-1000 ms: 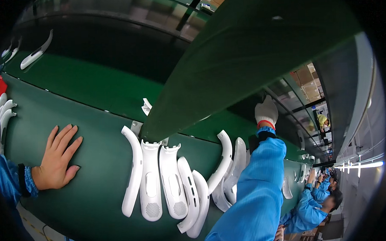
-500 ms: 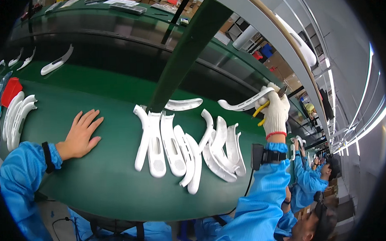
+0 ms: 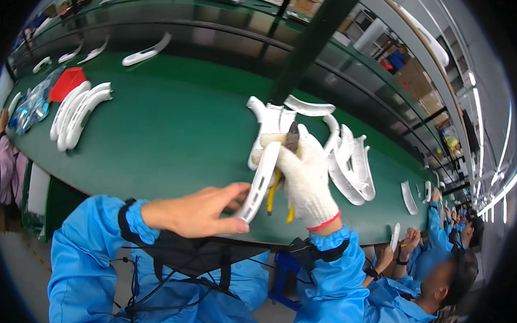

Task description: Assemble white plastic housings for handheld electronic devices using a small blade or tool to trim excess material.

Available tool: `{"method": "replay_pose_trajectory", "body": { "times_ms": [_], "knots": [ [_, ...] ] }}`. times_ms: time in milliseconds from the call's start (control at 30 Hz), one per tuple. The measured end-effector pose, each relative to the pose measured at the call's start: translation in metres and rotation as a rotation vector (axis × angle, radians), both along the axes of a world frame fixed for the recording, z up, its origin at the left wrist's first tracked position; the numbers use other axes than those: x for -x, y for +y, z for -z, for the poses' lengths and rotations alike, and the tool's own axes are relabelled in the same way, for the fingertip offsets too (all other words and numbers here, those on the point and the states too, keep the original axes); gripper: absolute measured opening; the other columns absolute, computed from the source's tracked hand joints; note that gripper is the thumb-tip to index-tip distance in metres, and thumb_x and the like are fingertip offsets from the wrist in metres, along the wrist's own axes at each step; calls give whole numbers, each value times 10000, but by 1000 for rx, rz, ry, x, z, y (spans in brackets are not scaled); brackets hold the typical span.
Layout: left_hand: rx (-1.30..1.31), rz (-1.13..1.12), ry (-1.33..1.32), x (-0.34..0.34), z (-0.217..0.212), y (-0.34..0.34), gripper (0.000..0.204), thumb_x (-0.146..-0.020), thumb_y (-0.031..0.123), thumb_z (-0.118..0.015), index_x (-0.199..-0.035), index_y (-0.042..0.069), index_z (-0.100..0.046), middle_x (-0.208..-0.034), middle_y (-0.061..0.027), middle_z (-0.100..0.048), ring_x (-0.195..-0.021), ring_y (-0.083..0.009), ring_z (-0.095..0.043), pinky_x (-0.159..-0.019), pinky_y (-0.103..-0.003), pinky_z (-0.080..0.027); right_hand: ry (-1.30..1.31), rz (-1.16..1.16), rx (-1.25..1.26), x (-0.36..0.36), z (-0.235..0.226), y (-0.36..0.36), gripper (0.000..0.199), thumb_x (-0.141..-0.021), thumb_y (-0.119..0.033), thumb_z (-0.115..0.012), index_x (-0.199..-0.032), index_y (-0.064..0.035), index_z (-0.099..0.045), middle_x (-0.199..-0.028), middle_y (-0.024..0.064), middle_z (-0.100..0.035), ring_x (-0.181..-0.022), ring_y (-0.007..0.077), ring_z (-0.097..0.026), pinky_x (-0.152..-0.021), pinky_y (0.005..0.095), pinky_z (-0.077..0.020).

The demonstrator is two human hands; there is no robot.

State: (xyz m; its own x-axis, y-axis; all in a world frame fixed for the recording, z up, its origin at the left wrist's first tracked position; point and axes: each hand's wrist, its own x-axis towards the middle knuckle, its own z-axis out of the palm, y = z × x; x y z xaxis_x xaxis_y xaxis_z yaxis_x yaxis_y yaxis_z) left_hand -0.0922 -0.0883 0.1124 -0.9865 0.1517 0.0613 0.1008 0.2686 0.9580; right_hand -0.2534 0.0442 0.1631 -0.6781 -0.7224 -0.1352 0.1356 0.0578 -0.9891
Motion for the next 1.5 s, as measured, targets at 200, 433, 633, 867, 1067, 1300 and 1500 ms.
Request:
{"method": "replay_pose_trajectory", "body": {
  "times_ms": [200,433,633,867,1067,1300,1500],
  "knots": [
    [-441,-260,-234,-65,59,15,575,-1003,298,-589,-1390,-72,-379,-1191,-190,-625,-1048,-202,-643,-894,-324,-518,-149,-98,-33,-59,42,-28,293,-962,-196,-579,-1182,-3,-596,-956,122,-715,-761,149,-684,-622,266,-565],
    [-686,-361,-207,-87,82,59,470,-1021,165,-540,-1405,-30,-352,-1189,-155,-601,-1068,-181,-631,-908,-313,-516,87,-6,-121,-79,73,-24,300,-979,-160,-573,-1215,19,-616,-1013,100,-706,-849,160,-680,-744,270,-543],
    [-1051,-94,-345,-93,84,52,511,-1038,180,-455,-1470,-33,-284,-1220,-223,-610,-1090,-259,-659,-987,-377,-511,-297,70,208,-70,63,-14,280,-1028,-216,-522,-1171,16,-585,-912,120,-640,-725,192,-627,-681,402,-556],
    [-1436,-35,-279,-102,130,67,659,-1070,476,-271,-1483,-36,-290,-1199,-222,-629,-1065,-296,-675,-955,-402,-535,124,43,94,-73,88,-7,351,-1053,-214,-464,-1300,24,-540,-960,109,-653,-866,213,-642,-789,358,-527],
    [-1429,-97,-296,-104,138,73,808,-1022,629,-141,-1406,-29,-408,-984,-144,-663,-858,-209,-666,-771,-341,-555,180,34,43,-77,80,12,342,-1066,-241,-434,-1251,22,-549,-973,134,-655,-894,229,-651,-826,379,-530],
    [-1352,-217,-411,-97,126,72,722,-1053,575,-150,-1364,-2,-452,-955,-118,-661,-825,-193,-662,-725,-329,-552,-6,95,284,-102,72,-12,379,-1057,-353,-467,-1004,14,-545,-707,56,-498,-599,182,-528,-616,415,-564],
    [-1332,-278,-435,-100,126,73,676,-1060,565,-178,-1236,16,-530,-927,-112,-670,-759,-188,-675,-683,-320,-565,27,57,166,-125,78,-33,330,-1046,-300,-496,-1034,25,-557,-735,114,-603,-623,189,-615,-579,339,-546]
  ]
}}
